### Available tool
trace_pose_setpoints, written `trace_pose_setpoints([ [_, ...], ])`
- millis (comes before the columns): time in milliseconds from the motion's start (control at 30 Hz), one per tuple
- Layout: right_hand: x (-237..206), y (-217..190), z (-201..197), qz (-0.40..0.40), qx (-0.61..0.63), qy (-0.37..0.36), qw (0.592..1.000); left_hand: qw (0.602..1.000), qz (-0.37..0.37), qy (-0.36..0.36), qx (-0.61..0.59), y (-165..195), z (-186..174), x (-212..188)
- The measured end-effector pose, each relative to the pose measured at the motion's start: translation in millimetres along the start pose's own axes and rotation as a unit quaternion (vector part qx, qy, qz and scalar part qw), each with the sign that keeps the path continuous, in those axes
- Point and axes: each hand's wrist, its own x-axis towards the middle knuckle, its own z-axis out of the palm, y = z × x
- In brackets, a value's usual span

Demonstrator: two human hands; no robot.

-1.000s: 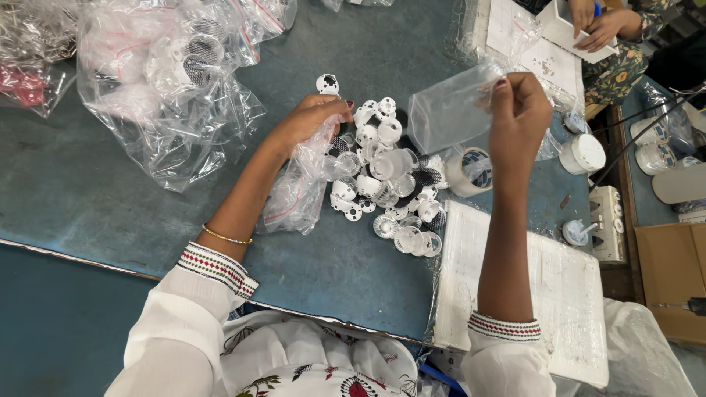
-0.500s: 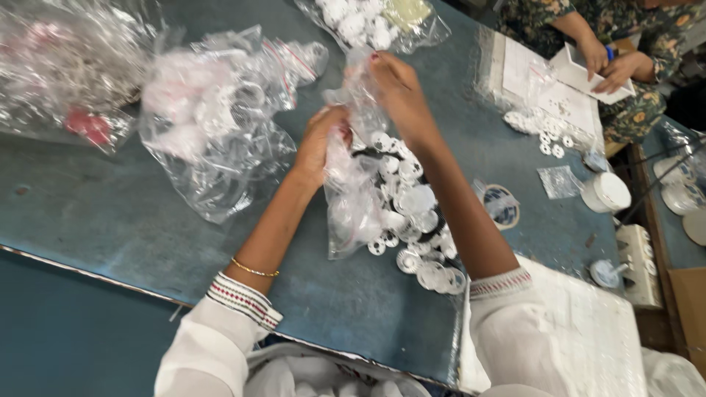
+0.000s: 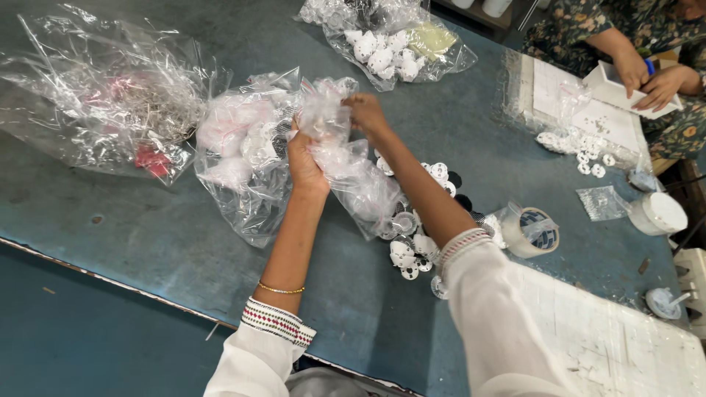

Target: The person picks up small clear plastic bags of white plastic lamp components from the workbench, opens each bag by hand, and empties the parts onto the table. They gather the emptied bags aside and spread the components into a pile on the work surface.

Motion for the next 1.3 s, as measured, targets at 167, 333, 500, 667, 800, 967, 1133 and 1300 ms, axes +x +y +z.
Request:
trace_pose_setpoints([
  [167,-38,-51,-39,-0.109,-0.136,0.004,0.985,0.997,-0.001,-0.068,-0.028,7,-15,10],
  [333,-138,-121,-93,-0.196,-0.272,-0.035,0.941,0.994,-0.018,-0.046,0.101,13,1,-2],
  [500,-262,-162,-125,-0.14,-0.332,-0.055,0.931,0.87,0.118,-0.161,0.451,6,48,-50],
  [667,-365,-144,-114,-0.026,-0.211,-0.049,0.976,0.825,-0.026,-0.3,0.478,5,84,-102],
  [800,-420,-115,-100,-0.015,-0.197,-0.005,0.98,0.607,-0.126,-0.418,0.664,-6,93,-153],
  [967,-438,-80,-81,0.006,-0.164,0.072,0.984,0.449,-0.247,-0.457,0.727,-3,97,-198],
  [1133,-436,-76,-67,0.003,-0.143,0.083,0.986,0.428,-0.246,-0.416,0.763,5,103,-207],
  [1300,-435,-92,-56,-0.009,-0.122,0.099,0.988,0.414,-0.287,-0.411,0.76,8,102,-209],
])
